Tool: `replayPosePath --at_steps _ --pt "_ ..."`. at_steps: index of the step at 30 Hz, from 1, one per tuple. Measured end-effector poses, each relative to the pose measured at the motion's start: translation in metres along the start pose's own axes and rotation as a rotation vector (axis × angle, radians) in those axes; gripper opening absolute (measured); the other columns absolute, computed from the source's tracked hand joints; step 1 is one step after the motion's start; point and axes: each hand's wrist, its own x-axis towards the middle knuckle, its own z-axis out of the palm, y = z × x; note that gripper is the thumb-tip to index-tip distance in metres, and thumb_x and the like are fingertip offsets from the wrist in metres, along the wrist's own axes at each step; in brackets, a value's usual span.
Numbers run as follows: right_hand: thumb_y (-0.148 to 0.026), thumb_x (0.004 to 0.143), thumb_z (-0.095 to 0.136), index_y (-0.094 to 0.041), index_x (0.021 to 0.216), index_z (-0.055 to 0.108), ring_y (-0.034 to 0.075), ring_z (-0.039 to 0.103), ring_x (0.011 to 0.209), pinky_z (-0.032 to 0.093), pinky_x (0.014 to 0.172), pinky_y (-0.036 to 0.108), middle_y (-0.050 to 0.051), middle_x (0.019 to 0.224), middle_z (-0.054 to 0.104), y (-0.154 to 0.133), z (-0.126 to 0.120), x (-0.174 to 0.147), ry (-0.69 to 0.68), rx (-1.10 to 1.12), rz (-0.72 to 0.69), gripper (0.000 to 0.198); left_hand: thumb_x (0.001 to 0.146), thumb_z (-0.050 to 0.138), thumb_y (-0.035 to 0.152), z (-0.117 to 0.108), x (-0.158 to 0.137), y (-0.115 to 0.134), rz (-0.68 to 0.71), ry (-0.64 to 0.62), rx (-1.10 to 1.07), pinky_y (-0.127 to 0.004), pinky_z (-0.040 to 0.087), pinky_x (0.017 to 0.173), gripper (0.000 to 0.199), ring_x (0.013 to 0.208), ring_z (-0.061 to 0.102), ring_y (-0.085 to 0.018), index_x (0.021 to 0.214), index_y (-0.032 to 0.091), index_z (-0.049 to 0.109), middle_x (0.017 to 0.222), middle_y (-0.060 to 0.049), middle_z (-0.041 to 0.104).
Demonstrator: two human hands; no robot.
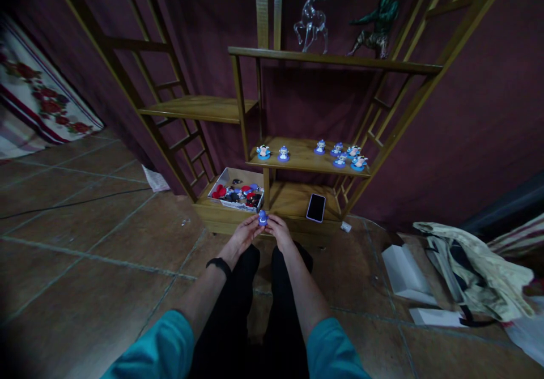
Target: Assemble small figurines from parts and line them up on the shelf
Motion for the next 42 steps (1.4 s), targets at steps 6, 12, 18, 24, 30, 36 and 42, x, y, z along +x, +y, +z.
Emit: replayPosePath --at_steps 6,12,18,24,30,36,42 --pt "-0.034 0.055 0.072 -0.018 0.087 0.064 0.015 0.062 0.072 0.048 0.073 0.03 0.004 0.084 0.068 -0.001 0.001 0.0 0.047 -0.009 -0.005 0.036 0.072 0.06 0.005 0.001 -0.001 0.001 0.016 -0.019 0.001 -0.029 0.051 0.078 0.032 0.08 0.063 -0.014 0.102 0.013 0.06 0.093 -0.009 0.065" --pt "-0.034 0.057 0.071 -0.017 0.08 0.064 0.013 0.061 0.065 0.048 0.068 0.029 0.003 0.072 0.067 -0.003 0.003 0.0 0.046 -0.026 -0.013 0.03 0.072 0.063 0.011 0.002 -0.005 0.004 -0.029 -0.031 0.009 -0.03 0.052 0.074 0.024 0.074 0.063 -0.014 0.096 0.013 0.06 0.084 -0.009 0.066" --pt "-0.032 0.058 0.069 -0.017 0.078 0.064 0.015 0.062 0.068 0.049 0.066 0.03 0.004 0.074 0.067 -0.002 0.002 0.0 0.066 -0.036 -0.008 0.026 0.074 0.062 0.014 0.003 -0.004 0.004 -0.035 0.09 0.009 -0.023 0.051 0.059 0.006 0.057 0.06 -0.01 0.075 0.013 0.056 0.066 -0.003 0.062" --pt "-0.031 0.058 0.068 -0.018 0.076 0.063 0.016 0.062 0.069 0.049 0.066 0.03 0.003 0.074 0.067 -0.003 0.001 0.001 0.077 -0.042 0.001 0.023 0.073 0.062 0.011 0.004 -0.004 0.008 -0.107 0.015 0.06 -0.015 0.044 0.048 0.007 0.05 0.056 -0.006 0.079 0.011 0.06 0.063 -0.003 0.061" --pt "-0.034 0.061 0.068 -0.018 0.078 0.063 0.014 0.061 0.067 0.049 0.065 0.029 0.003 0.077 0.067 -0.004 0.001 0.001 0.08 -0.02 -0.024 0.024 0.073 0.061 0.009 0.002 -0.004 0.01 -0.165 -0.049 0.077 -0.017 0.047 0.052 0.014 0.053 0.058 -0.008 0.086 0.009 0.061 0.067 -0.007 0.064" --pt "-0.037 0.062 0.069 -0.019 0.089 0.062 0.015 0.062 0.069 0.049 0.07 0.03 0.004 0.079 0.067 -0.004 0.0 -0.001 0.02 -0.019 -0.01 0.032 0.074 0.06 0.008 0.0 0.001 0.005 -0.099 0.019 0.029 -0.02 0.05 0.057 0.011 0.057 0.061 -0.01 0.085 0.009 0.06 0.068 -0.008 0.065" --pt "-0.034 0.061 0.07 -0.019 0.09 0.063 0.014 0.062 0.068 0.049 0.071 0.031 0.005 0.081 0.068 -0.003 0.0 0.0 -0.007 -0.02 -0.007 0.033 0.075 0.059 0.01 -0.001 0.001 0.004 -0.086 -0.003 0.025 -0.023 0.052 0.059 0.01 0.058 0.062 -0.012 0.084 0.01 0.058 0.07 -0.009 0.065"
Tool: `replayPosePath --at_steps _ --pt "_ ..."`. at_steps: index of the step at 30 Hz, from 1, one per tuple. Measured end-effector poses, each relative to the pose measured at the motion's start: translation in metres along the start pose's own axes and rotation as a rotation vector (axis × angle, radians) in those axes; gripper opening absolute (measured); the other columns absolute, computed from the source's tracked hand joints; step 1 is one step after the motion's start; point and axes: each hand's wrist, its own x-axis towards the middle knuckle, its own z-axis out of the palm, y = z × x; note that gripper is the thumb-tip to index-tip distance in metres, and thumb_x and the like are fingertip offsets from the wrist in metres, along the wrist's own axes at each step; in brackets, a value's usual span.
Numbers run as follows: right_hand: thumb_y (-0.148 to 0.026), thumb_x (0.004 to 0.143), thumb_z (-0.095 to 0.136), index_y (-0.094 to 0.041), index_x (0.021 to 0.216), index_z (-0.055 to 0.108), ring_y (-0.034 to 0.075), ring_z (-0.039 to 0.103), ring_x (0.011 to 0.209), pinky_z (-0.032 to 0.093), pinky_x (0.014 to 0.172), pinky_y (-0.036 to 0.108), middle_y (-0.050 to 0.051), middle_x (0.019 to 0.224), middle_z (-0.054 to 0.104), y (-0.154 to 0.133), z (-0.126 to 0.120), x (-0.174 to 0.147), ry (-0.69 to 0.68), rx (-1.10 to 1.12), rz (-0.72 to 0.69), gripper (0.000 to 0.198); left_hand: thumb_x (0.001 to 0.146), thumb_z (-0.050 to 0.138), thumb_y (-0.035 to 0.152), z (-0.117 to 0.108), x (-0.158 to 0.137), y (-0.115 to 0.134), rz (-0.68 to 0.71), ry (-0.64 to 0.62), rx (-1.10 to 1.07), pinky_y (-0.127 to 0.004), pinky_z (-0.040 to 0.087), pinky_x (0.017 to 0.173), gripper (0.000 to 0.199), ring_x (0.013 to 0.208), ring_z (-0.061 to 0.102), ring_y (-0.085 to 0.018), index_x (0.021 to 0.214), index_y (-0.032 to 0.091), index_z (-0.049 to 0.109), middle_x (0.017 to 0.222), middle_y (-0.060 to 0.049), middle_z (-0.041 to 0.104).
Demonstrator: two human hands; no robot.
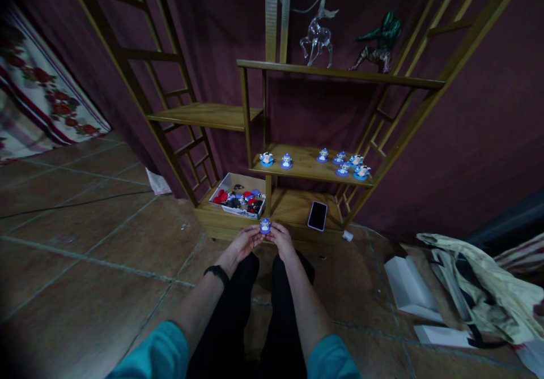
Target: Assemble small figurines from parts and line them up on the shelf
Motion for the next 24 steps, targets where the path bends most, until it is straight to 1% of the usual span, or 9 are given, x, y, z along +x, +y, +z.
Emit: replayPosePath --at_steps 3,8,13,17,24 --pt "-0.034 0.06 0.07 -0.018 0.09 0.064 0.015 0.062 0.069 0.049 0.071 0.031 0.005 0.083 0.068 0.0 0.0003 -0.0001 0.003 -0.008 -0.001 0.034 0.077 0.059 0.014 0.0003 -0.0012 0.0 -0.016 0.002 -0.01 -0.023 0.052 0.058 0.006 0.057 0.062 -0.011 0.08 0.01 0.058 0.068 -0.009 0.065" --pt "-0.035 0.06 0.07 -0.018 0.091 0.064 0.014 0.062 0.07 0.048 0.072 0.031 0.006 0.085 0.069 0.0007 0.0007 -0.0015 -0.007 -0.012 -0.007 0.037 0.078 0.059 0.02 0.0007 -0.0013 -0.0001 -0.061 0.033 -0.011 -0.02 0.05 0.053 0.011 0.054 0.06 -0.01 0.078 0.009 0.057 0.066 -0.009 0.064" --pt "-0.036 0.06 0.07 -0.017 0.089 0.064 0.014 0.062 0.067 0.049 0.071 0.031 0.005 0.082 0.068 0.0023 0.001 -0.0001 -0.004 -0.014 -0.012 0.035 0.078 0.058 0.022 0.0023 -0.0008 0.0011 -0.094 0.049 -0.017 -0.019 0.049 0.051 0.014 0.052 0.059 -0.01 0.078 0.008 0.059 0.063 -0.009 0.063" --pt "-0.034 0.059 0.071 -0.017 0.089 0.064 0.014 0.062 0.067 0.049 0.072 0.031 0.005 0.081 0.068 0.0023 0.0014 0.0003 0.001 -0.016 0.014 0.036 0.08 0.055 0.02 0.0048 -0.0006 0.0024 -0.107 0.083 -0.044 -0.017 0.047 0.047 0.014 0.049 0.058 -0.009 0.078 0.007 0.059 0.061 -0.008 0.062" --pt "-0.028 0.059 0.072 -0.019 0.095 0.064 0.016 0.063 0.079 0.048 0.078 0.032 0.005 0.094 0.067 -0.0017 0.0029 -0.004 -0.057 -0.028 0.026 0.038 0.081 0.052 0.018 0.0035 0.001 0.0033 -0.128 0.087 -0.093 -0.017 0.047 0.047 0.013 0.048 0.057 -0.009 0.076 0.007 0.058 0.06 -0.007 0.061"
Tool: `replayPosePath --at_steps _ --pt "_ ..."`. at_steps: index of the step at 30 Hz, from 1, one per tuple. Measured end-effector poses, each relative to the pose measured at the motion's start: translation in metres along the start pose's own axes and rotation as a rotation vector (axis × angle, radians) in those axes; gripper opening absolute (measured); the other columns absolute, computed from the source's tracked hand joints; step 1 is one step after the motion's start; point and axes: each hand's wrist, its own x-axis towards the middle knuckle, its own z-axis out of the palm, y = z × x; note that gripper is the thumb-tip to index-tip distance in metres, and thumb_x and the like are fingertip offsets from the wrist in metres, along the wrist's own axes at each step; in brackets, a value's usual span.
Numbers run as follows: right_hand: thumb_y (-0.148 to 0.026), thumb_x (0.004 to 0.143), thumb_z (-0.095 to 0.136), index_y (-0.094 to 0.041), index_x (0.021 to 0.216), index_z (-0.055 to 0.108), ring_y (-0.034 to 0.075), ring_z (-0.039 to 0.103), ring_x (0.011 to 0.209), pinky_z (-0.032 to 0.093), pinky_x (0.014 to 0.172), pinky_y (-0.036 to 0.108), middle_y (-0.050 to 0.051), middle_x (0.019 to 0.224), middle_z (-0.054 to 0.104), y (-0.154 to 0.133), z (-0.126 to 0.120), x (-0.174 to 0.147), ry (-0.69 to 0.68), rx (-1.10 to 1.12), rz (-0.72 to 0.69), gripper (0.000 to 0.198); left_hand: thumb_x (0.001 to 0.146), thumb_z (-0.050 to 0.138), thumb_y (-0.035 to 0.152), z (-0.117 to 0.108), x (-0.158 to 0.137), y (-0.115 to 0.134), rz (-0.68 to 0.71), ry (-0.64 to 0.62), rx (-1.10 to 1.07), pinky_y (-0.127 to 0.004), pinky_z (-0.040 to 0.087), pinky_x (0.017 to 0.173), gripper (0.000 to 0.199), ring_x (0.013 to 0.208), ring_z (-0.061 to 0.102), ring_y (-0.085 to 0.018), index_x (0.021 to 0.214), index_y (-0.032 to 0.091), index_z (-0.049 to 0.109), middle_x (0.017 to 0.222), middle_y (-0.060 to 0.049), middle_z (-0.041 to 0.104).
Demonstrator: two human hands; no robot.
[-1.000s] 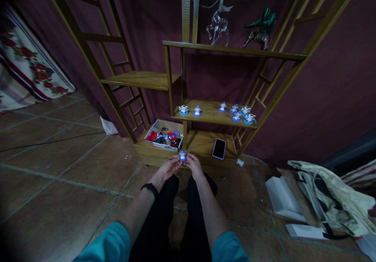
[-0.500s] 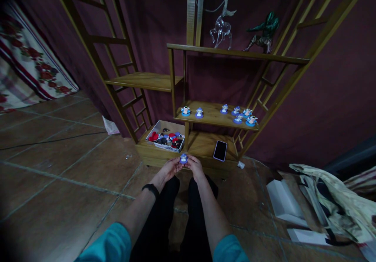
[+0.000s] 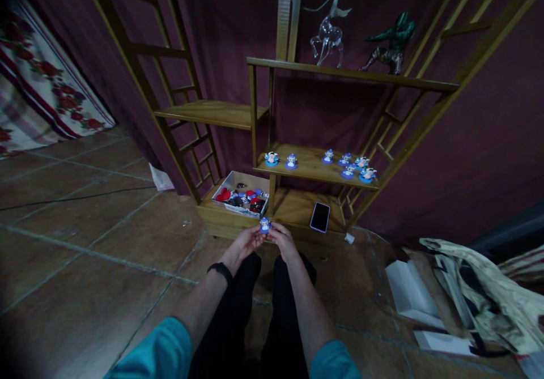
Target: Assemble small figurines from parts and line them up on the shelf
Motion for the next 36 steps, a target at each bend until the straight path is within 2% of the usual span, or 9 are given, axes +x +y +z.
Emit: replayPosePath --at_steps 6,14,23,32,36 --pt "-0.026 0.058 0.072 -0.021 0.103 0.061 0.017 0.062 0.085 0.047 0.08 0.032 0.005 0.098 0.065 -0.0021 0.0016 -0.0039 -0.047 -0.038 0.002 0.046 0.081 0.053 0.018 -0.0018 0.0007 0.0006 -0.005 -0.018 -0.015 -0.017 0.047 0.048 0.012 0.047 0.056 -0.008 0.077 0.007 0.058 0.059 -0.007 0.061" --pt "-0.026 0.062 0.069 -0.023 0.105 0.059 0.017 0.06 0.088 0.046 0.079 0.031 0.004 0.101 0.064 -0.0004 0.002 -0.0045 -0.087 -0.106 -0.034 0.045 0.081 0.054 0.018 -0.0019 0.0007 0.0003 0.005 -0.038 -0.012 -0.016 0.047 0.047 0.012 0.048 0.057 -0.008 0.079 0.007 0.059 0.063 -0.007 0.063" --pt "-0.031 0.062 0.069 -0.021 0.102 0.061 0.018 0.059 0.085 0.045 0.077 0.031 0.003 0.093 0.066 0.0047 -0.0026 -0.0003 -0.101 -0.193 -0.07 0.042 0.079 0.057 0.019 -0.0017 -0.0031 0.0003 0.041 -0.07 0.004 -0.015 0.048 0.049 0.012 0.051 0.058 -0.008 0.08 0.007 0.06 0.066 -0.008 0.064" --pt "-0.034 0.064 0.067 -0.02 0.1 0.063 0.019 0.059 0.084 0.044 0.077 0.031 0.003 0.088 0.067 -0.0023 -0.0008 -0.0043 -0.156 -0.233 -0.111 0.039 0.077 0.06 0.018 -0.0022 -0.0037 -0.0009 0.103 -0.072 0.015 -0.015 0.047 0.048 0.01 0.048 0.056 -0.007 0.072 0.009 0.059 0.057 -0.005 0.061" --pt "-0.033 0.063 0.067 -0.022 0.101 0.061 0.018 0.059 0.085 0.044 0.076 0.03 0.002 0.092 0.066 -0.0005 0.0015 -0.0038 -0.12 -0.223 -0.127 0.04 0.077 0.06 0.019 -0.0016 -0.0028 -0.002 0.115 -0.078 0.01 -0.015 0.047 0.048 0.011 0.047 0.055 -0.006 0.074 0.009 0.06 0.057 -0.004 0.061"
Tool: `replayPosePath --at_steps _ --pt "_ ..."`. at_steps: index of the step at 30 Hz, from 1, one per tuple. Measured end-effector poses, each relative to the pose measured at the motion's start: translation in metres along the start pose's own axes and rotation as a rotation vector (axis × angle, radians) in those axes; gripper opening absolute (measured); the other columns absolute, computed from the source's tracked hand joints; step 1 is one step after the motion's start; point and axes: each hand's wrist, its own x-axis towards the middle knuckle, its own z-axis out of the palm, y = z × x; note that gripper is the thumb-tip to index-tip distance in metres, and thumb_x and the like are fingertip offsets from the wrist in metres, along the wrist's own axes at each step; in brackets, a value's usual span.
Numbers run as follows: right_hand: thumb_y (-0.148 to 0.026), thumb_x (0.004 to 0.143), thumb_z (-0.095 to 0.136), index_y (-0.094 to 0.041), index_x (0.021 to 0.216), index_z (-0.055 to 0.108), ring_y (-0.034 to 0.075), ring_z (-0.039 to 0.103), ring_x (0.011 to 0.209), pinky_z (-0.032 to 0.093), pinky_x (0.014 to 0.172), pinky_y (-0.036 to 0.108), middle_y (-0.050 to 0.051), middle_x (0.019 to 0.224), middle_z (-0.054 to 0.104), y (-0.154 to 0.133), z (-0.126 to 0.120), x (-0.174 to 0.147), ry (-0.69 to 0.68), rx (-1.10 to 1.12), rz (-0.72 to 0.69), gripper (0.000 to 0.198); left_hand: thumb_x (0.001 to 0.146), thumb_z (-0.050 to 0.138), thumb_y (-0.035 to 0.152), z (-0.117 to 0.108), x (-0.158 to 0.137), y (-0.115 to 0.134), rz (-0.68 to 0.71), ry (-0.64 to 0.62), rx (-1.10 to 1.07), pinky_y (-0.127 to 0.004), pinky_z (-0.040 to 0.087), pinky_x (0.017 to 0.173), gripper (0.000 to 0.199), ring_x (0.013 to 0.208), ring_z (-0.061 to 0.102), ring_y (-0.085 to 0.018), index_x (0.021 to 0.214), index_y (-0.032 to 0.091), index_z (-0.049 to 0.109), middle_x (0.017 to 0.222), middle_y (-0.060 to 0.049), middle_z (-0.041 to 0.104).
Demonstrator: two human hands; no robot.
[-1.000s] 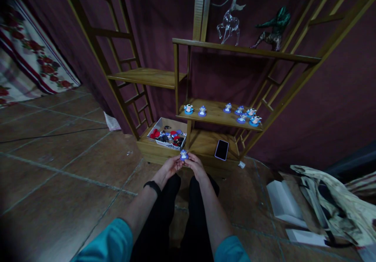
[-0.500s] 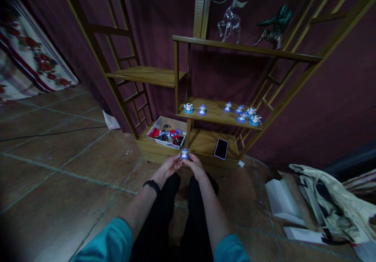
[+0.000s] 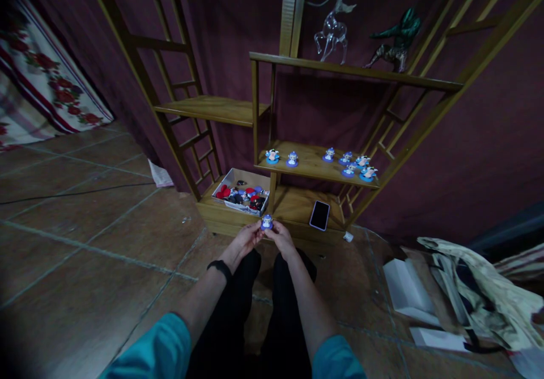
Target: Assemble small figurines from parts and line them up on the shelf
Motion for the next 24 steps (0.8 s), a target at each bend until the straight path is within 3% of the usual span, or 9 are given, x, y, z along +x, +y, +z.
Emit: replayPosePath --at_steps 7,18,24 --pt "-0.031 0.061 0.066 -0.02 0.098 0.059 0.018 0.059 0.084 0.045 0.076 0.031 0.004 0.094 0.066 0.008 0.003 0.004 0.104 0.008 -0.025 0.039 0.073 0.064 0.017 0.0 -0.002 -0.001 -0.006 -0.021 0.017 -0.018 0.049 0.057 0.008 0.058 0.06 -0.008 0.076 0.01 0.06 0.067 -0.005 0.065" --pt "-0.028 0.056 0.07 -0.019 0.094 0.06 0.017 0.061 0.08 0.045 0.077 0.031 0.003 0.086 0.067 0.013 0.003 0.011 0.143 0.007 -0.008 0.04 0.07 0.066 0.018 0.0 0.004 -0.001 -0.046 0.043 0.052 -0.018 0.049 0.054 0.011 0.052 0.059 -0.008 0.071 0.011 0.058 0.061 -0.004 0.063" --pt "-0.035 0.062 0.067 -0.019 0.097 0.061 0.015 0.061 0.075 0.047 0.072 0.03 0.004 0.091 0.066 0.009 0.003 0.006 0.161 0.107 0.02 0.039 0.07 0.065 0.015 0.002 0.002 0.001 -0.057 0.061 0.081 -0.019 0.05 0.056 0.008 0.053 0.06 -0.009 0.071 0.01 0.058 0.06 -0.006 0.064"
